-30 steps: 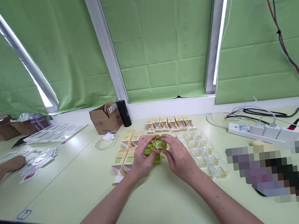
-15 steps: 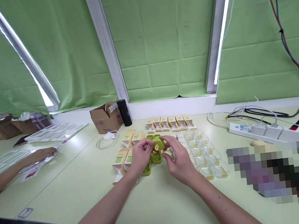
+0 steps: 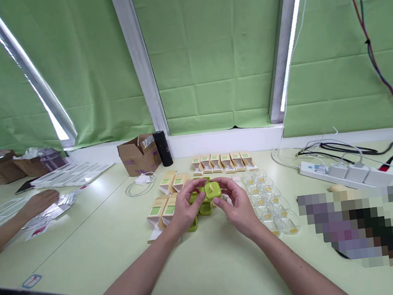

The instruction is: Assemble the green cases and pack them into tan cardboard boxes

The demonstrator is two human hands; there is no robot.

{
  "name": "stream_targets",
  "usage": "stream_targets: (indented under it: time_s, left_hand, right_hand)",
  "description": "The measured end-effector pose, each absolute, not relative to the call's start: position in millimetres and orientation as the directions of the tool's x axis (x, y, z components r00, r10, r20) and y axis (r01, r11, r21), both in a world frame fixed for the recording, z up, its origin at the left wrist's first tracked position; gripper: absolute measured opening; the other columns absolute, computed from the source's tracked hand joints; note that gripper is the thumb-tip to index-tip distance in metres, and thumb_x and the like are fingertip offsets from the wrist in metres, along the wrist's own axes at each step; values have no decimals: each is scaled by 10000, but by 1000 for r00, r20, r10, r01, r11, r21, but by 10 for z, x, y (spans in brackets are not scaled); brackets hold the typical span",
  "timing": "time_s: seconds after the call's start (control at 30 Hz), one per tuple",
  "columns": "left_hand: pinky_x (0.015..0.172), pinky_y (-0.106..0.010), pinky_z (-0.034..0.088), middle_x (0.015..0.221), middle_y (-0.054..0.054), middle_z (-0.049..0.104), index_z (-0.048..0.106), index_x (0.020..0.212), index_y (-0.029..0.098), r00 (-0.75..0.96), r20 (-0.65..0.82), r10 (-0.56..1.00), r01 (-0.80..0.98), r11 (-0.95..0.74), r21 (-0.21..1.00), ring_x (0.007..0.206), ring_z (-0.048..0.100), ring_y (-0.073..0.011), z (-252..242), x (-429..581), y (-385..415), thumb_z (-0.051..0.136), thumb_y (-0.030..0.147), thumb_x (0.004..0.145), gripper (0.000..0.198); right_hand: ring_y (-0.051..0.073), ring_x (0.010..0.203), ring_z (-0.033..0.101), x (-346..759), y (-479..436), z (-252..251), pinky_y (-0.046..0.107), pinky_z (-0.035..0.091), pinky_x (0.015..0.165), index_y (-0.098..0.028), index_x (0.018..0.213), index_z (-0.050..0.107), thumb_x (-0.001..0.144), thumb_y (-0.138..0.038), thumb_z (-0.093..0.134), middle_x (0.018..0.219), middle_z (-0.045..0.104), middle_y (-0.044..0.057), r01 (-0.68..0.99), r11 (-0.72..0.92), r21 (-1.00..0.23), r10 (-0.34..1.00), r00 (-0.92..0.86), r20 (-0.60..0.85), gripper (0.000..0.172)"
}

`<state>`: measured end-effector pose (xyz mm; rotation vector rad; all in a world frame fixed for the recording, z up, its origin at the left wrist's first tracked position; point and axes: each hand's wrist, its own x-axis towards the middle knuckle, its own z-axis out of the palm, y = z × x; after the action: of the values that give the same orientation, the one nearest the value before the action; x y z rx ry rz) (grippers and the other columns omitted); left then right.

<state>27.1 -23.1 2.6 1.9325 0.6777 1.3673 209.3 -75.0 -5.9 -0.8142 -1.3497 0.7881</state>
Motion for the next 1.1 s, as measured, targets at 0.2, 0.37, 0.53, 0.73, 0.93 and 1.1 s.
stream_targets:
  time_s: [0.2,0.37,0.53,0.73,0.93,1.1]
  left_hand:
    - [1136,-524,461,1375,-120,656,620,1437,302,406,697,591,92,-785,612,1334,516,-332,75,245,-270,776,239,908,555]
    - [1209,-544,420,1404,-110,581,654,1416,344,452,682,574,105,-794,598,1400,481,-321,55,276,-288,773,174,897,559]
    - [1178,-497,452,1345,-103,610,739,1265,310,401,653,643,24,-720,694,1352,545,-304,39,295,-250,808,156,850,449]
    - [1034,-421,540,1298,-109,704,707,1273,238,294,455,841,-288,-375,881,1114,683,-234,-22,311,-123,905,337,794,528]
    - [1007,-398,558,1193,-92,735,715,1245,231,283,335,899,-488,-166,857,1096,687,-223,6,323,-87,963,462,714,630]
    - [964,-403,578,1086,-69,718,747,1125,225,298,329,896,-547,-122,828,983,676,-199,24,311,-85,946,428,746,474]
  right_hand:
    - [277,1040,741,2129,-759,-32,412,625,861,-251,1240,708,862,-525,810,1210,765,110,-91,445,-891,895,32,444,478]
    - [261,957,732,2126,-763,-24,402,618,825,-239,1241,725,870,-563,796,1110,785,94,-27,436,-900,900,32,435,497]
    - [270,1052,718,2187,-768,30,420,588,914,-239,1243,718,925,-594,722,1136,775,100,0,477,-879,873,110,474,477]
    - [268,972,688,2419,-782,178,433,528,875,-237,1067,747,936,-487,720,1047,772,83,249,498,-831,788,269,553,283]
    - [300,990,644,2565,-939,83,467,491,863,-261,948,726,918,-294,691,1001,746,65,693,455,-559,746,47,665,56]
    - [358,1055,589,2515,-1134,-120,507,448,847,-253,1036,732,851,-176,690,1120,724,118,916,386,-108,709,-221,669,205]
